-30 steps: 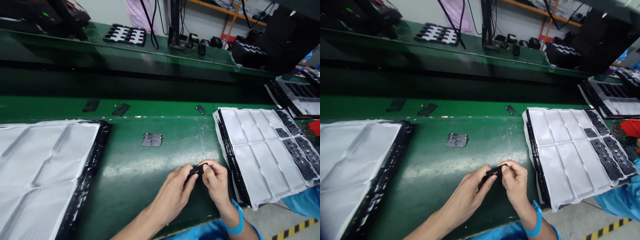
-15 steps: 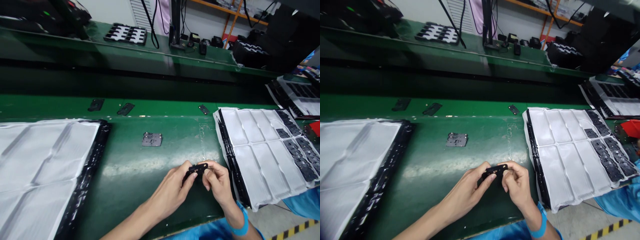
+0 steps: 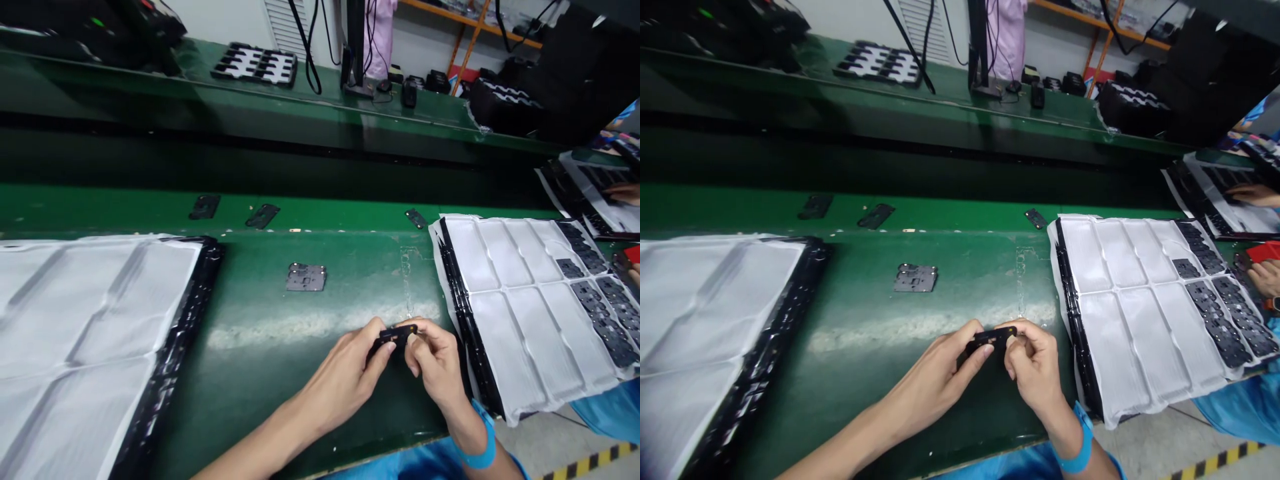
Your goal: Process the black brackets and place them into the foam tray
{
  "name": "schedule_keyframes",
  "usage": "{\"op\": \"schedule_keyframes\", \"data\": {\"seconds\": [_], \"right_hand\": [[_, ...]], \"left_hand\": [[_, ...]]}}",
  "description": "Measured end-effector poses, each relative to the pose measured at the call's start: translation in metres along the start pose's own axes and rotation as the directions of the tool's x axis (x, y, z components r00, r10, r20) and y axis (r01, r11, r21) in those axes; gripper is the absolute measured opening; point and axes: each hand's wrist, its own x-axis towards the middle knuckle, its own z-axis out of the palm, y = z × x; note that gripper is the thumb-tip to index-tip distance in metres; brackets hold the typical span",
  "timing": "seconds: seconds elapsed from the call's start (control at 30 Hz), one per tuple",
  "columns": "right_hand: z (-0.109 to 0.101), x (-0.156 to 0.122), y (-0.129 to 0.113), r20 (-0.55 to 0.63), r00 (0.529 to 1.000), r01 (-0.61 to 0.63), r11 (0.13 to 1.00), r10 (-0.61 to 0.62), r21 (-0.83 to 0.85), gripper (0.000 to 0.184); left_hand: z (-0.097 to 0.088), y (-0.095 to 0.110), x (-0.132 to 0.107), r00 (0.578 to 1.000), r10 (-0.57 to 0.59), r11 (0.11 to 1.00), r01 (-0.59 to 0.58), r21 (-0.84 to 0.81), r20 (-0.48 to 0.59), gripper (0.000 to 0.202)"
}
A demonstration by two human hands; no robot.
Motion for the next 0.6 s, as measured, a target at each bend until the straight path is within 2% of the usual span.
{"op": "schedule_keyframes", "data": {"seconds": [0.13, 0.27, 0.4, 0.6], "right_hand": [[-0.004, -0.001, 0.000, 0.080, 0.997, 0.002, 1.000, -0.003, 0.006, 0.022], [-0.003, -0.001, -0.005, 0.038, 0.999, 0.013, 1.000, -0.012, -0.024, 0.024], [0.002, -0.004, -0.009, 0.047, 0.997, 0.069, 0.998, -0.068, -0.008, 0.024], [0.007, -0.010, -0.004, 0.033, 0.979, 0.202, 0.979, -0.201, -0.038, 0.021]], "left_hand": [[-0.005, 0.002, -0.002, 0.999, -0.033, 0.999, 0.034, -0.024, 0.024, 0.018], [-0.010, 0.004, -0.005, 0.997, -0.059, 0.989, 0.066, -0.130, 0.055, 0.025], [-0.004, 0.001, -0.005, 0.997, -0.082, 0.952, 0.078, -0.295, -0.002, 0.039], [0.006, -0.007, -0.001, 0.991, -0.105, 0.916, 0.062, -0.396, -0.088, 0.036]]}}
